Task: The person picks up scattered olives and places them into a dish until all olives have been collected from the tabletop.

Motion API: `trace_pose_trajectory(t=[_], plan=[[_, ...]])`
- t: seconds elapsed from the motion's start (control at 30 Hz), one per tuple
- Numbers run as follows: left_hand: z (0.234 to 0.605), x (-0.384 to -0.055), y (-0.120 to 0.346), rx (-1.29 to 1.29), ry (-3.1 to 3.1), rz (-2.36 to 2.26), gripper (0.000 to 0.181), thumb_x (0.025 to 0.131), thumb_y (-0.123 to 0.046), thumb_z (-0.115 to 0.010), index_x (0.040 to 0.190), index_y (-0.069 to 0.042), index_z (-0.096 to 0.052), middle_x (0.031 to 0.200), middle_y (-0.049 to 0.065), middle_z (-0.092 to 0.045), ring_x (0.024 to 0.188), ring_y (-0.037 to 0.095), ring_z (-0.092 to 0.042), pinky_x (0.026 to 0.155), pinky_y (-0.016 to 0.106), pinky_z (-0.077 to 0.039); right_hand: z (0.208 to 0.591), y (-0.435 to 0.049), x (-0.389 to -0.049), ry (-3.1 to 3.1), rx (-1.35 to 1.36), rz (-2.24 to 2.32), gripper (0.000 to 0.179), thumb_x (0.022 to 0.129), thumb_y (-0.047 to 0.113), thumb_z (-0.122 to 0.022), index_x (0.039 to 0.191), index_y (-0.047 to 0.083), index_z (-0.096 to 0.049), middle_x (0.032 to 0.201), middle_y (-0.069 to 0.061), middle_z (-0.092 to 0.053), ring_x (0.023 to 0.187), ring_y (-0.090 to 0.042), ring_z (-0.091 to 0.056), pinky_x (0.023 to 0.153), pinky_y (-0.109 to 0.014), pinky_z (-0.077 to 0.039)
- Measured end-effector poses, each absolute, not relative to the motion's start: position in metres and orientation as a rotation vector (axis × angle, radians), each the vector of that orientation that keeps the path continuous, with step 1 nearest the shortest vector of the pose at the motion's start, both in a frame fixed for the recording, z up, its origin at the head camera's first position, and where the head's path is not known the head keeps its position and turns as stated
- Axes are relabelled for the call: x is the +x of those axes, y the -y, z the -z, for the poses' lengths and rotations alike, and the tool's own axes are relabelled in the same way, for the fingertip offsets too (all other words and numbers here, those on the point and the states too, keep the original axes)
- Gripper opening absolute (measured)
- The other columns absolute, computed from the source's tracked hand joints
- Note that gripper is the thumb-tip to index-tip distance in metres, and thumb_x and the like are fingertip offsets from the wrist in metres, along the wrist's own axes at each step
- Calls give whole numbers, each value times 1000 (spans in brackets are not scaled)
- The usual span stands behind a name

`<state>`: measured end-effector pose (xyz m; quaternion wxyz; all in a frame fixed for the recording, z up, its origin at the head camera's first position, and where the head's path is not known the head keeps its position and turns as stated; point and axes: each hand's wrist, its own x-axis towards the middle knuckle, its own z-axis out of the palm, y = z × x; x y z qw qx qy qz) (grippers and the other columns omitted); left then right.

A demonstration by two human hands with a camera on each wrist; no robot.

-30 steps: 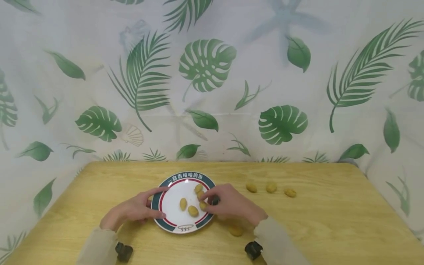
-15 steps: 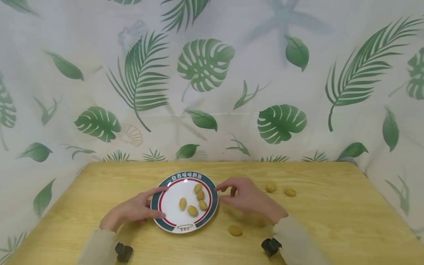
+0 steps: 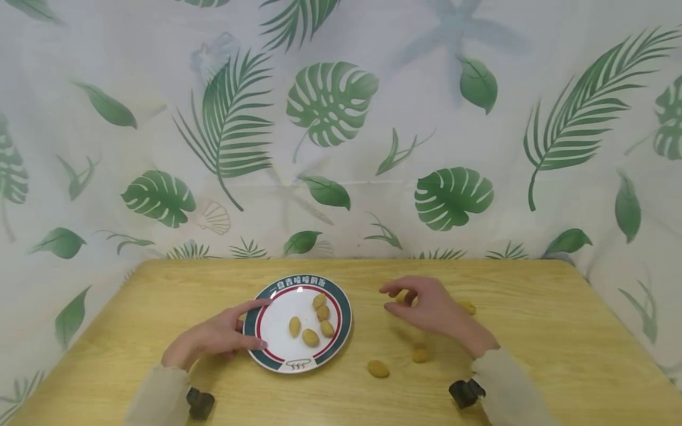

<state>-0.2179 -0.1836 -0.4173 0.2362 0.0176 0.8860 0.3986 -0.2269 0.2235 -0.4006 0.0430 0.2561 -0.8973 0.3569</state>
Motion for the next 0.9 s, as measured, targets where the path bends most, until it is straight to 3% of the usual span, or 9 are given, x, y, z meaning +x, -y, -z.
trace_pose_trajectory(t=[0.27,0.5,0.7,0.9], plan=[[417,-219,183,43,-2424,-1090,84,82,-30,-85,154,-35,-43,100,9,-61,59,21,-49,56,28,-41,406,-240,-231,2783,679,-992,28,95,21,-74,121,12,-74,115,-13,-75,74,0,-63,63,-23,-51],[416,-219,183,37,-2435,-1080,83,82,-29,-85,154,-34,-43,102,9,-60,61,21,-51,57,28,-42,414,-248,-238,2851,655,-1075,34,96,21,-72,127,6,-70,118,-21,-73,66,-7,-66,56,-24,-51],[417,-219,185,46,-2427,-1091,83,83,-30,-85,154,-35,-43,96,9,-61,58,20,-50,56,28,-41,420,-252,-242,2895,649,-1114,35,95,12,-69,129,4,-67,108,-17,-74,76,-9,-70,57,-24,-51],[416,-218,184,58,-2422,-1101,83,83,-30,-85,154,-35,-43,98,9,-61,58,20,-49,56,28,-41,423,-249,-241,2948,584,-1029,31,96,16,-69,125,7,-71,106,-14,-74,89,-20,-71,64,-26,-54]])
